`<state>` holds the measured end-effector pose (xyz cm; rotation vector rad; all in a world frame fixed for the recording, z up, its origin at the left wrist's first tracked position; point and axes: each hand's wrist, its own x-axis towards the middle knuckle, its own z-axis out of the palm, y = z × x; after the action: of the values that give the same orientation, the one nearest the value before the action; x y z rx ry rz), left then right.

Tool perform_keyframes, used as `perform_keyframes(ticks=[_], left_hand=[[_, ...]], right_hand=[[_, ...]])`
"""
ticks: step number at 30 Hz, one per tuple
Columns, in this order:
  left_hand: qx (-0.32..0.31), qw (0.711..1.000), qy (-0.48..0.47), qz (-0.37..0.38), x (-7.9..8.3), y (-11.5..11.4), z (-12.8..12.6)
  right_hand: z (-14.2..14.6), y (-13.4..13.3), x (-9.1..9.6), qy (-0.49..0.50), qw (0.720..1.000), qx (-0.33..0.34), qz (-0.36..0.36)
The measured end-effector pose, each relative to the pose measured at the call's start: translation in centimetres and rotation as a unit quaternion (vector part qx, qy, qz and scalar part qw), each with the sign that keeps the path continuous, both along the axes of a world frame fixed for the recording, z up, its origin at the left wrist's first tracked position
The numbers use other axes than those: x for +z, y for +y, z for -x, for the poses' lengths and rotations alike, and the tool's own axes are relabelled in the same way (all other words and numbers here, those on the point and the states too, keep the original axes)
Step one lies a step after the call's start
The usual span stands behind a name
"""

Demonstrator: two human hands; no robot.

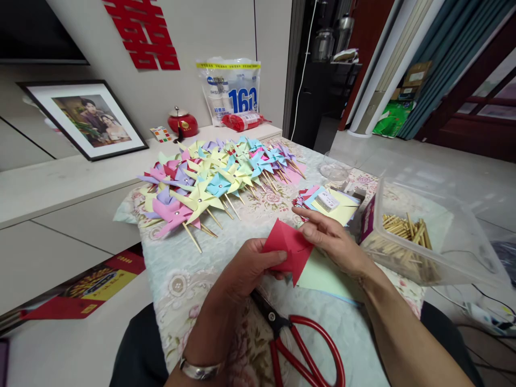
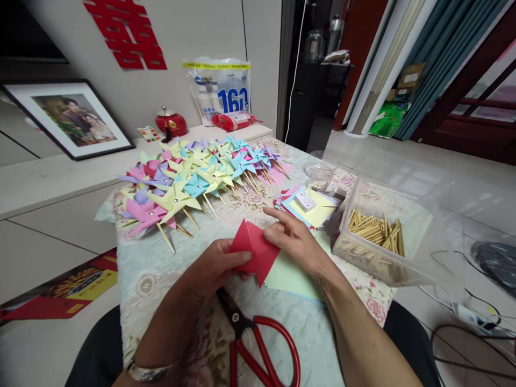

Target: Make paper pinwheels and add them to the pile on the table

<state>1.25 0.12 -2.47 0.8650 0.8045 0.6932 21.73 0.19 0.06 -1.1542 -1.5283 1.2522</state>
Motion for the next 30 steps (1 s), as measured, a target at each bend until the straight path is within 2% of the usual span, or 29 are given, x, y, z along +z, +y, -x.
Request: perform_keyframes(ticks=[3, 6, 11, 16, 19, 22, 26, 30], left_hand=[[0.013, 0.999, 0.036, -0.009, -0.3, 0.2, -0.1], [0.019, 0.997, 0.073, -0.025, -0.5, 0.3, -0.1], [0.001, 0.991, 0.124, -0.053, -0.6, 0.1, -0.2], [-0.003, 0.989, 0.134, -0.055, -0.6, 0.0, -0.3], [0.003, 0.992, 0.116, -0.044, -0.6, 0.1, -0.3], [0.023, 0.996, 0.072, -0.046, -0.6, 0.2, -0.1], [0.059, 0.998, -0.015, -0.032, -0.1, 0.3, 0.1], [0.075, 0.994, -0.072, -0.035, 0.6, 0.0, -0.5]], right_hand=[[0.3, -0.1, 0.1, -0.001, 0.997, 0.033, 0.065], [0.5, -0.1, -0.2, -0.023, 0.995, 0.046, 0.085], [0.6, 0.0, -1.5, -0.028, 0.994, 0.071, 0.075], [0.6, 0.0, -2.1, -0.072, 0.996, 0.039, 0.021], [0.8, -0.1, -1.7, -0.074, 0.997, 0.016, 0.003], [1.0, -0.1, -1.1, -0.04, 0.999, -0.005, 0.029], [1.5, -0.2, -0.7, 0.073, 0.994, -0.025, 0.079], [1.9, -0.2, -0.5, 0.16, 0.983, -0.052, 0.072]])
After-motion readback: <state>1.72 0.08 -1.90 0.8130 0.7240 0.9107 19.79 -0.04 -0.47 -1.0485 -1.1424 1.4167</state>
